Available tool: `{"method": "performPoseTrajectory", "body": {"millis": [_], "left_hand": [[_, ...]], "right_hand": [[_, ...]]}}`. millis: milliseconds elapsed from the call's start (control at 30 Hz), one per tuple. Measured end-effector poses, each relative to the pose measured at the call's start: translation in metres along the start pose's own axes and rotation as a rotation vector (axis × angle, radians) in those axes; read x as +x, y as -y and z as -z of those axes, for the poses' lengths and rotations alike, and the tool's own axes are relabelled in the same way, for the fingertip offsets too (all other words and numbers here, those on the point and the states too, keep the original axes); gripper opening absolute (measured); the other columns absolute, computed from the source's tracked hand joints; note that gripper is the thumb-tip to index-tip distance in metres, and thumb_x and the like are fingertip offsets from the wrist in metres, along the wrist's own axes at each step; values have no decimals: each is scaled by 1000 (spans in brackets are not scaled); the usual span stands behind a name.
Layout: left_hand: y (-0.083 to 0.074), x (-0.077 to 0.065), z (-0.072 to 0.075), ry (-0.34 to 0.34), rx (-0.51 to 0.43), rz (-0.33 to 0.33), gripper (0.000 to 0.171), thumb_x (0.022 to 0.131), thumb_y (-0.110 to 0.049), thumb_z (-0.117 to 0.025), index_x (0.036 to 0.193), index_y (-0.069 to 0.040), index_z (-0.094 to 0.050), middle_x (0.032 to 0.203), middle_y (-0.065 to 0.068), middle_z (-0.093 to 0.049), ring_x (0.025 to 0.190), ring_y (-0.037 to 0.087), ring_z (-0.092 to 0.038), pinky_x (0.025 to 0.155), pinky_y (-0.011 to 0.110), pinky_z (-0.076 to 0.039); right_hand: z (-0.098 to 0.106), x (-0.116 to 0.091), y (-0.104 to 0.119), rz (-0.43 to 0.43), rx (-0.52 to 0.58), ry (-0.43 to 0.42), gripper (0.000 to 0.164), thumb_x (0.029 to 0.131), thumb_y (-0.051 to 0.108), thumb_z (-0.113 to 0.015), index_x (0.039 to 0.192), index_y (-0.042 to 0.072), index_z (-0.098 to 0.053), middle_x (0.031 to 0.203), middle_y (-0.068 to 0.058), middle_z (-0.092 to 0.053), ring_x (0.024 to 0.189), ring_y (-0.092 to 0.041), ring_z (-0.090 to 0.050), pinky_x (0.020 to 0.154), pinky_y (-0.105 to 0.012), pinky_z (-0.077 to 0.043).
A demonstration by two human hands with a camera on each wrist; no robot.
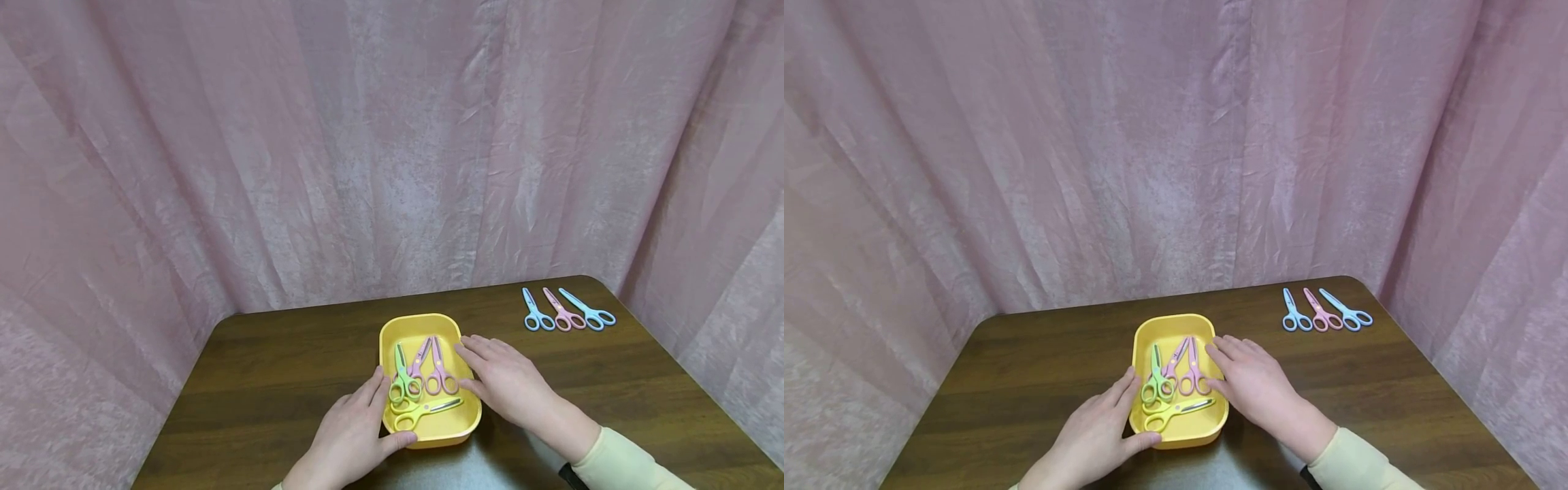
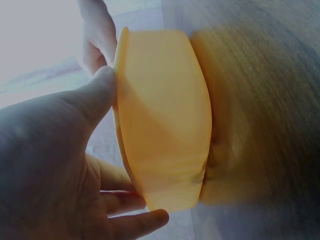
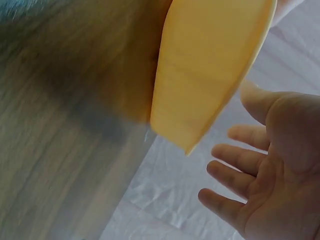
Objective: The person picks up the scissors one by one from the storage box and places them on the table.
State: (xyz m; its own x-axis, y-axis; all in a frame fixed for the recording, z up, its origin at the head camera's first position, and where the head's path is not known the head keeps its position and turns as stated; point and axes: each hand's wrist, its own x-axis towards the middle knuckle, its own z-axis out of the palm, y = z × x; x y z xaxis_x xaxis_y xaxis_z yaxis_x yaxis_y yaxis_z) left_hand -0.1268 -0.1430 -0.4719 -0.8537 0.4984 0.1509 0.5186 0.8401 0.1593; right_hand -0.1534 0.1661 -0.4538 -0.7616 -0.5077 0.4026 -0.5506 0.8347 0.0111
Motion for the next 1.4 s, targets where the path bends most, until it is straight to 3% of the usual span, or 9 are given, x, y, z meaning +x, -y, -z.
{"method": "performPoseTrajectory", "body": {"millis": [300,700,933,1400], "left_hand": [[-1,-2,1,-16,8,-15,103,97,-78,-66,160,2,-54,169,20,-47,146,33,-58,109,55,-55],[-2,-2,3,-18,7,-18,105,97,-81,-63,161,2,-53,169,20,-47,147,33,-57,108,56,-55],[-1,-2,2,-8,6,-11,104,98,-79,-64,161,2,-53,170,20,-46,148,32,-56,109,55,-55],[-2,-3,4,-14,14,-16,105,97,-81,-63,161,2,-53,170,20,-46,147,33,-57,108,55,-55]], "right_hand": [[-7,2,11,124,-9,8,64,95,42,-87,146,7,-70,145,-13,-70,135,-31,-66,116,-53,-50],[-9,8,18,218,5,125,63,89,46,-91,139,13,-73,139,-9,-73,130,-31,-68,113,-56,-51],[-5,14,23,222,-7,175,63,84,47,-94,133,12,-77,133,-7,-76,126,-25,-70,113,-60,-50],[-8,21,34,164,-80,239,58,79,42,-99,124,11,-79,125,-8,-77,120,-29,-71,115,-58,-48]]}}
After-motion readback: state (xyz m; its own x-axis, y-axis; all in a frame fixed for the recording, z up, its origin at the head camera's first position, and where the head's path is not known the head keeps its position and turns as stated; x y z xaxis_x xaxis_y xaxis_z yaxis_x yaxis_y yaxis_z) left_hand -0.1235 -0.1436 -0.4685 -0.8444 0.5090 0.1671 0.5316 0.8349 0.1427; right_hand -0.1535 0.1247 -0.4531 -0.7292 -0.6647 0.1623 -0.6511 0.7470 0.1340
